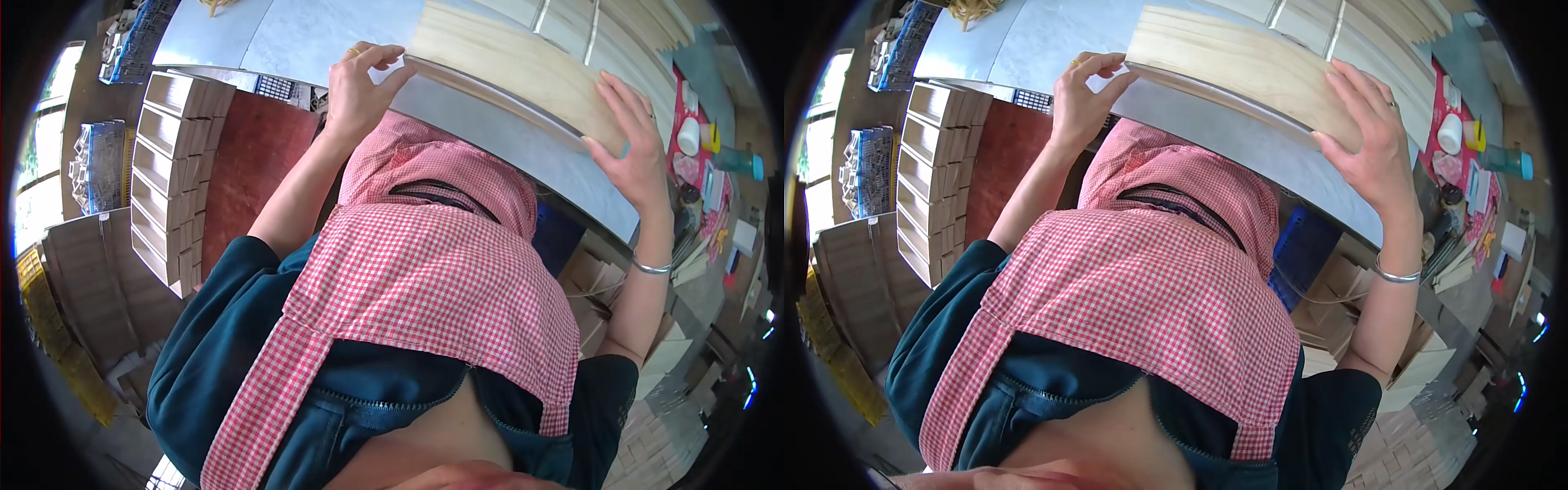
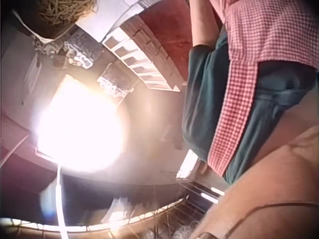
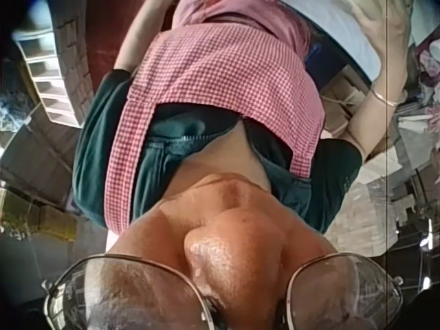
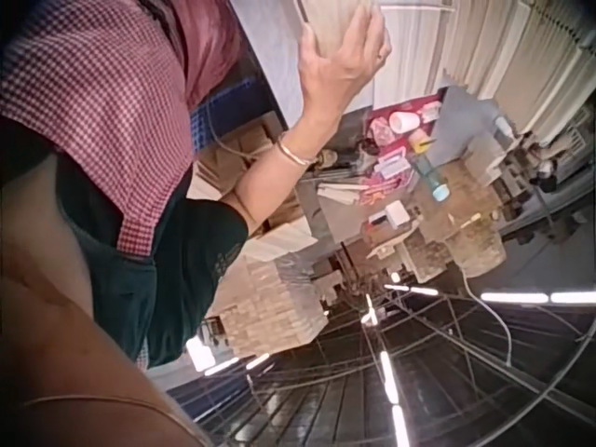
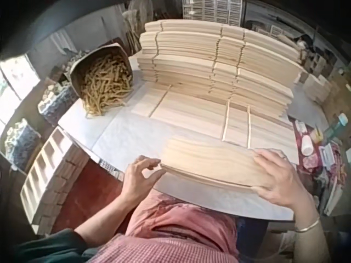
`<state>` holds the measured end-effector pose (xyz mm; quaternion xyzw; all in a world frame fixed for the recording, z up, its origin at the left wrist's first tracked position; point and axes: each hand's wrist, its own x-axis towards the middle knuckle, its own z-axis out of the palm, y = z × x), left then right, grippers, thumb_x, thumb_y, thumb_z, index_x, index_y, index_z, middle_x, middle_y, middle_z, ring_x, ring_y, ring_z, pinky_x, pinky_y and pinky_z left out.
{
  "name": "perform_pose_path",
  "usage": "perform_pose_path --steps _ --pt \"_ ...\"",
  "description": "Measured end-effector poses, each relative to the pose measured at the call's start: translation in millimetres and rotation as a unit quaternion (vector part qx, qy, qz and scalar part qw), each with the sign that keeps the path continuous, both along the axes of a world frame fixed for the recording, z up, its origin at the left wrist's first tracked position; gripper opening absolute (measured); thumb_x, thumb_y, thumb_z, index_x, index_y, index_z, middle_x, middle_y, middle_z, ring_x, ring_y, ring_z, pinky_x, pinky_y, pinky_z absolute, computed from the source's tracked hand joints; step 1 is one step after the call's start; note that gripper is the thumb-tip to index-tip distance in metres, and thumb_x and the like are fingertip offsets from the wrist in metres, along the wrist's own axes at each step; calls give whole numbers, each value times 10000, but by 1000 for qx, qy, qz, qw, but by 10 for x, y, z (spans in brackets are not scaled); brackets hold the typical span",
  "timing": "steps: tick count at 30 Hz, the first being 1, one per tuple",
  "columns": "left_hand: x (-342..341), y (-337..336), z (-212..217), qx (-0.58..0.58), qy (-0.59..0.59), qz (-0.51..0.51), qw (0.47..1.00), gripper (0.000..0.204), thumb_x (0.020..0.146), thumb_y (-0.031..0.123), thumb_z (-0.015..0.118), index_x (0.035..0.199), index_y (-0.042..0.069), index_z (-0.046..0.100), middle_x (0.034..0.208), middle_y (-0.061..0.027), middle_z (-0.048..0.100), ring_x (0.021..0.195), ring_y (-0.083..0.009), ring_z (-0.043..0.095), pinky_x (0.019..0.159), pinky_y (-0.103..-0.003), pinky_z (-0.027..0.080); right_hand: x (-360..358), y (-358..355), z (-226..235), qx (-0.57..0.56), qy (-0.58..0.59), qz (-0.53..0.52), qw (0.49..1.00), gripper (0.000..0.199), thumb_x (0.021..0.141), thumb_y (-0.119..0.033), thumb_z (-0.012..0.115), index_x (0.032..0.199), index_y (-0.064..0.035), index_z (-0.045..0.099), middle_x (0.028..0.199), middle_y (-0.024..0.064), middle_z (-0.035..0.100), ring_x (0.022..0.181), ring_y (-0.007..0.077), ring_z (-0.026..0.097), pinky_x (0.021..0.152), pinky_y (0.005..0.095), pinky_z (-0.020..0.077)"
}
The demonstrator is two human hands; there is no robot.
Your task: Assemble wooden boxes using a nail gun and glue on a production floor.
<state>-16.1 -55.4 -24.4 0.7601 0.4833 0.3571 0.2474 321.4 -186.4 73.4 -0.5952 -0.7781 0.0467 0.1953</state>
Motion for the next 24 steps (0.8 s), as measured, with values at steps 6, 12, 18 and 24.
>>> perform_pose_path --steps 6,12,18,24 --pt "40 50 95 3 1 -19 1000 229 809 134 799 997 7 771 886 -87 704 810 -172 639 702 -283 527 29 20 -94 -13 -7 -6 1000 601 732 -82 769 1312 -39 615 1422 56 571 1246 254 539 1082 370 442" --pt "-33 138 91 112 90 -57 988 168 835 173 784 929 33 785 850 -40 715 766 -148 626 830 -303 454 88 73 -269 -37 1 -3 999 598 775 -63 755 1352 -76 602 1454 38 552 1294 244 517 1122 362 411" --pt "-23 157 112 93 100 -65 988 172 844 200 778 923 48 787 853 -28 714 750 -136 610 882 -311 405 86 17 -401 -52 -15 -29 998 584 779 -72 759 1343 -82 612 1482 30 531 1324 240 494 1136 368 397" --pt "-17 172 135 90 89 -75 989 143 825 150 787 912 36 785 831 -35 715 713 -141 607 805 -294 448 15 24 -394 20 -73 -11 997 400 809 -60 736 1197 -48 637 1282 81 619 1134 250 582 1015 348 470"
